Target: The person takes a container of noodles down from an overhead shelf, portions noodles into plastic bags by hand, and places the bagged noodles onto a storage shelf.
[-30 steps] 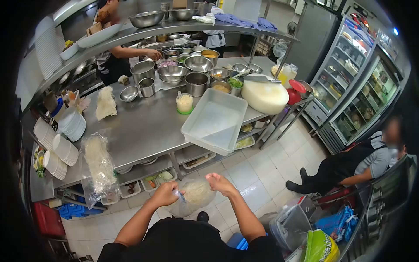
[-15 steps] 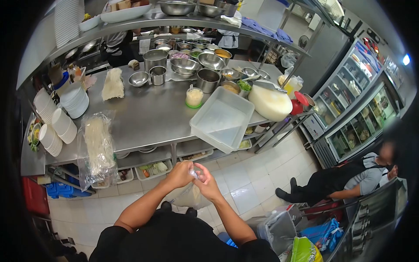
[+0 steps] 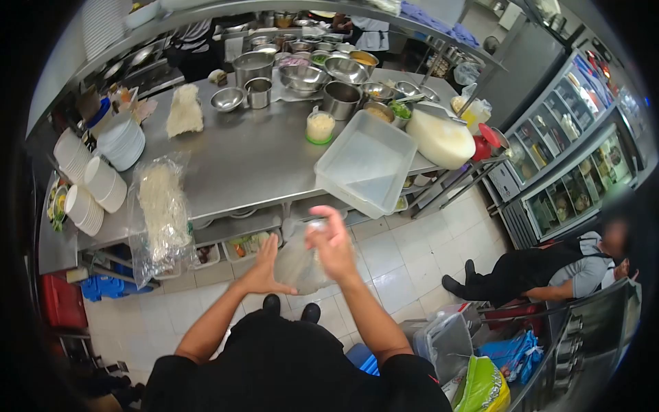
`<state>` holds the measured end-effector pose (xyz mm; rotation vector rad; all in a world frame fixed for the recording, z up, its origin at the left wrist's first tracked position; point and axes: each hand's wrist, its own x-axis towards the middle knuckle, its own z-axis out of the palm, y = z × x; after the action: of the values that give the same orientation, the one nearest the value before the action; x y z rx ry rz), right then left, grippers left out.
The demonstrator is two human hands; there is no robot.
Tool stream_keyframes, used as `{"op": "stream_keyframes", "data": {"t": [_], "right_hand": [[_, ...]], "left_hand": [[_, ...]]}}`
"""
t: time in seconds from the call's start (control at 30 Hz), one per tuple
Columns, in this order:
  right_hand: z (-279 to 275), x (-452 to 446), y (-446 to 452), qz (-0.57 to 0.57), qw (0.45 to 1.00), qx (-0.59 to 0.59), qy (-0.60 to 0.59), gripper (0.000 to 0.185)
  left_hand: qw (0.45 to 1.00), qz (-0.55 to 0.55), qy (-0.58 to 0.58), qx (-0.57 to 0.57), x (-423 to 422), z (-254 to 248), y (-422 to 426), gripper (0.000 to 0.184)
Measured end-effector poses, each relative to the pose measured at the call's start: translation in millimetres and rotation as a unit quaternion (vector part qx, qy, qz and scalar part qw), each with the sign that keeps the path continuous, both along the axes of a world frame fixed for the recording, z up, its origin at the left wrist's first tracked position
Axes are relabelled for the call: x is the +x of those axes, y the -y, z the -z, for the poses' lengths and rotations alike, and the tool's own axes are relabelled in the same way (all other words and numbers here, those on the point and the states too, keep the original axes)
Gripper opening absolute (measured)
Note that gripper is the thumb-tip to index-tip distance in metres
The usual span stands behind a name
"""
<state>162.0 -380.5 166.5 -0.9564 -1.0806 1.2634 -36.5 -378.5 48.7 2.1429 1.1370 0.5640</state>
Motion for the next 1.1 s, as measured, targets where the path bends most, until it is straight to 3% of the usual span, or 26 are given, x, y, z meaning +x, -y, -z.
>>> {"op": "stream_keyframes", "data": {"t": [0.1, 0.2, 0.33, 0.4, 0.47, 0.5, 0.53, 0.6, 0.7, 0.93, 0.97, 1.03, 1.1], "right_hand": [[8, -43, 6, -0.088, 0.994, 0.051, 0.05, 0.036], [-7, -78, 19, -0.202, 0.97, 0.003, 0.137, 0.031], [-6, -110, 33, -0.226, 0.965, 0.01, 0.134, 0.03], [0, -119, 40, -0.224, 0.958, 0.07, 0.166, 0.032], [-1, -122, 43, -0.211, 0.959, 0.075, 0.173, 0.032], [-2, -121, 44, -0.204, 0.96, 0.077, 0.177, 0.033], [-3, -120, 42, -0.192, 0.962, 0.086, 0.171, 0.032], [-6, -116, 38, -0.178, 0.967, 0.086, 0.162, 0.032], [-9, -110, 34, -0.172, 0.969, 0.08, 0.158, 0.029], [-8, -101, 24, -0.135, 0.98, 0.082, 0.117, 0.028], [-6, -103, 25, -0.134, 0.979, 0.087, 0.128, 0.028], [-18, -101, 23, -0.098, 0.97, 0.127, 0.183, 0.03], [-31, -94, 20, -0.038, 0.967, 0.155, 0.199, 0.031]], "left_hand": [[0.999, -0.009, 0.029, -0.019, 31, 11, 13, 0.123], [0.967, 0.035, 0.165, -0.193, 49, -21, 17, 0.115], [0.906, 0.017, 0.251, -0.341, 51, -77, 20, 0.104], [0.917, -0.04, 0.243, -0.315, 58, -74, 18, 0.099], [0.949, -0.107, 0.213, -0.206, 67, -23, 12, 0.086], [0.962, -0.178, 0.181, -0.098, 72, -20, 10, 0.074], [0.963, -0.175, 0.184, -0.093, 74, -17, 9, 0.074], [0.927, -0.181, 0.282, -0.171, 76, -21, 9, 0.052], [0.925, -0.181, 0.276, -0.191, 73, -25, 4, 0.049], [0.97, -0.173, 0.092, -0.142, 75, 7, -17, 0.042], [0.977, -0.137, 0.156, -0.043, 77, 27, -21, 0.038], [0.982, -0.189, 0.025, 0.011, 67, 10, -9, 0.059], [0.987, -0.157, 0.02, 0.027, 64, -2, -6, 0.073]]}}
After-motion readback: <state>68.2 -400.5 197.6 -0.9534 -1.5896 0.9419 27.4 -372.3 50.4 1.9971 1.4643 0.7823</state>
